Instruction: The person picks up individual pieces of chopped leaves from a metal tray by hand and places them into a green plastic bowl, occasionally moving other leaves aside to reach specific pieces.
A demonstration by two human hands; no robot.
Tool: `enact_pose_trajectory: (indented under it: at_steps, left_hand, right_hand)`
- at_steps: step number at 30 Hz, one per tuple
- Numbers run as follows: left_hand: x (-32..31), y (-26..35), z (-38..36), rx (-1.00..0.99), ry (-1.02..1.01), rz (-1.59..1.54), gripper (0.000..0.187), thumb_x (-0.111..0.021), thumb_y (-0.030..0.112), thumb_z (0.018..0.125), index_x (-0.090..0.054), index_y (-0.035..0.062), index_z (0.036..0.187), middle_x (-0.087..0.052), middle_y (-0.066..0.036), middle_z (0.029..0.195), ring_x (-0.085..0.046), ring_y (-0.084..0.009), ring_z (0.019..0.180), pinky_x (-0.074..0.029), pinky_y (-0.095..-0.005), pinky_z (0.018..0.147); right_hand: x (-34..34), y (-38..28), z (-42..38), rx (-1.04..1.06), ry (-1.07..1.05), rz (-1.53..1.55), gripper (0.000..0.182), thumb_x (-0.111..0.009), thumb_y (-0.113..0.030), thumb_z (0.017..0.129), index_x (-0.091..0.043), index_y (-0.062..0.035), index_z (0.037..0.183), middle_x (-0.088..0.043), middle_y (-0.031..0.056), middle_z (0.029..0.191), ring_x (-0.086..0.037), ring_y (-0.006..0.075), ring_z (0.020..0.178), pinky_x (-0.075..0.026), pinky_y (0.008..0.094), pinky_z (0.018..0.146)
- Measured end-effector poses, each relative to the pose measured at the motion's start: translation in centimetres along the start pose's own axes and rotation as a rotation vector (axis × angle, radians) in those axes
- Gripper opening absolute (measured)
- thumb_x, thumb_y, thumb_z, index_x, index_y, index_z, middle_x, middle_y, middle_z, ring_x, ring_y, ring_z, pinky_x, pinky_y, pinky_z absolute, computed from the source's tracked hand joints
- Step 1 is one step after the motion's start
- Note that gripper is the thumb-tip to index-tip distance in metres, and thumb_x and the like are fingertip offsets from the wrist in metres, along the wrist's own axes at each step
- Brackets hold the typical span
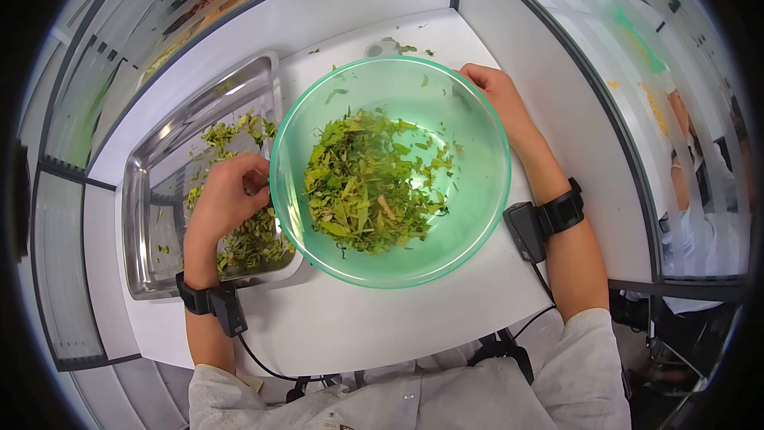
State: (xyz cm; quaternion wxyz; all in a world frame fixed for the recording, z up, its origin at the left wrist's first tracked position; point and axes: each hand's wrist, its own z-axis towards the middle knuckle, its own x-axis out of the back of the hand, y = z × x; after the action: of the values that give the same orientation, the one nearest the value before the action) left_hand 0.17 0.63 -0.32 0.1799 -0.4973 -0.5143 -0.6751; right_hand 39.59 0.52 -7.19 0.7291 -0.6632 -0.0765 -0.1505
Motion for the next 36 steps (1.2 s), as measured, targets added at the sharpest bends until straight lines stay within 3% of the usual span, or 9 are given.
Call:
enact_pose_trajectory:
  at_steps: [15, 18, 21, 23, 25, 26, 31, 34, 36]
  left_hand:
    - [-0.1, 0.1, 0.0, 0.012, -0.074, -0.039, 0.016, -0.069, -0.002, 0.07, -0.068, 0.0011, 0.085, -0.069, -0.008, 0.074, -0.066, -0.0187, 0.066, -0.054, -0.0287, 0.068]
    - [-0.3, -0.2, 0.1, -0.022, 0.185, -0.17, 0.012, -0.068, -0.002, 0.071, -0.067, 0.0016, 0.082, -0.068, -0.005, 0.071, -0.066, -0.0155, 0.065, -0.053, -0.0264, 0.068]
    - [0.5, 0.5, -0.1, -0.272, 0.552, -0.712, 0.017, -0.065, -0.011, 0.077, -0.061, 0.0038, 0.085, -0.067, -0.008, 0.089, -0.064, -0.0146, 0.082, -0.052, -0.0273, 0.075]
    - [0.5, 0.5, -0.3, -0.413, 0.537, -0.835, 0.018, -0.064, -0.012, 0.078, -0.061, 0.0029, 0.087, -0.067, -0.012, 0.091, -0.064, -0.0192, 0.084, -0.052, -0.0314, 0.076]
    - [0.5, 1.4, -0.8, -0.447, 0.167, -0.924, 0.022, -0.062, -0.018, 0.074, -0.068, -0.0004, 0.086, -0.07, -0.014, 0.094, -0.066, -0.0212, 0.09, -0.053, -0.031, 0.081]
    - [0.6, 1.6, -0.7, -0.47, 0.131, -0.735, 0.022, -0.063, -0.017, 0.073, -0.068, -0.0013, 0.087, -0.07, -0.013, 0.094, -0.066, -0.0209, 0.089, -0.053, -0.0311, 0.082]
    - [0.1, 0.7, -0.1, -0.457, 0.27, -0.66, 0.02, -0.066, -0.014, 0.072, -0.068, -0.0015, 0.087, -0.07, -0.011, 0.09, -0.066, -0.0181, 0.082, -0.052, -0.0284, 0.077]
    - [0.1, 0.7, 0.3, -0.09, 0.379, -0.377, 0.017, -0.071, -0.004, 0.075, -0.065, 0.0017, 0.09, -0.067, -0.007, 0.086, -0.062, -0.0141, 0.074, -0.05, -0.0257, 0.071]
    - [-0.2, -0.9, 0.5, -0.106, 0.326, 0.068, 0.033, -0.073, 0.015, 0.078, -0.062, 0.0072, 0.108, -0.062, -0.013, 0.113, -0.059, -0.025, 0.1, -0.048, -0.0367, 0.085]
  right_hand:
    - [-0.1, -0.4, -0.1, 0.003, -0.006, -0.002, 0.027, -0.062, -0.022, 0.091, -0.053, -0.0036, 0.073, -0.048, -0.0054, 0.065, -0.041, 0.0022, 0.063, -0.037, 0.0218, 0.055]
    - [-0.2, -0.6, -0.2, 0.002, -0.003, 0.013, 0.028, -0.061, -0.024, 0.092, -0.055, -0.0034, 0.075, -0.049, -0.0055, 0.066, -0.042, 0.0023, 0.062, -0.037, 0.0221, 0.055]
    - [0.0, -0.1, 0.0, 0.008, -0.007, -0.017, 0.029, -0.061, -0.025, 0.093, -0.054, -0.0037, 0.074, -0.049, -0.0056, 0.065, -0.042, 0.0024, 0.062, -0.037, 0.0219, 0.055]
    - [-0.1, 0.1, 0.1, 0.007, -0.006, -0.003, 0.03, -0.061, -0.026, 0.093, -0.054, -0.0039, 0.074, -0.048, -0.0056, 0.065, -0.041, 0.0024, 0.062, -0.037, 0.0218, 0.055]
    - [0.0, 0.1, 0.0, 0.002, -0.008, 0.009, 0.03, -0.061, -0.026, 0.093, -0.053, -0.0041, 0.073, -0.047, -0.0056, 0.065, -0.041, 0.0025, 0.062, -0.037, 0.0218, 0.055]
    - [0.0, 0.1, 0.1, 0.0, -0.006, 0.0, 0.031, -0.061, -0.026, 0.093, -0.052, -0.0043, 0.073, -0.047, -0.0056, 0.065, -0.04, 0.0025, 0.062, -0.036, 0.0219, 0.055]
    - [0.0, -0.2, 0.0, 0.011, 0.004, -0.032, 0.032, -0.061, -0.027, 0.092, -0.05, -0.0044, 0.071, -0.046, -0.0054, 0.064, -0.039, 0.0027, 0.062, -0.036, 0.0223, 0.055]
    - [0.0, -0.2, 0.0, 0.015, 0.001, -0.015, 0.033, -0.062, -0.027, 0.092, -0.05, -0.0042, 0.071, -0.046, -0.0052, 0.064, -0.04, 0.0028, 0.062, -0.036, 0.0223, 0.054]
    - [0.0, 0.1, 0.1, 0.021, -0.001, -0.011, 0.032, -0.062, -0.026, 0.092, -0.05, -0.0042, 0.071, -0.046, -0.0052, 0.064, -0.04, 0.0028, 0.062, -0.036, 0.0223, 0.054]
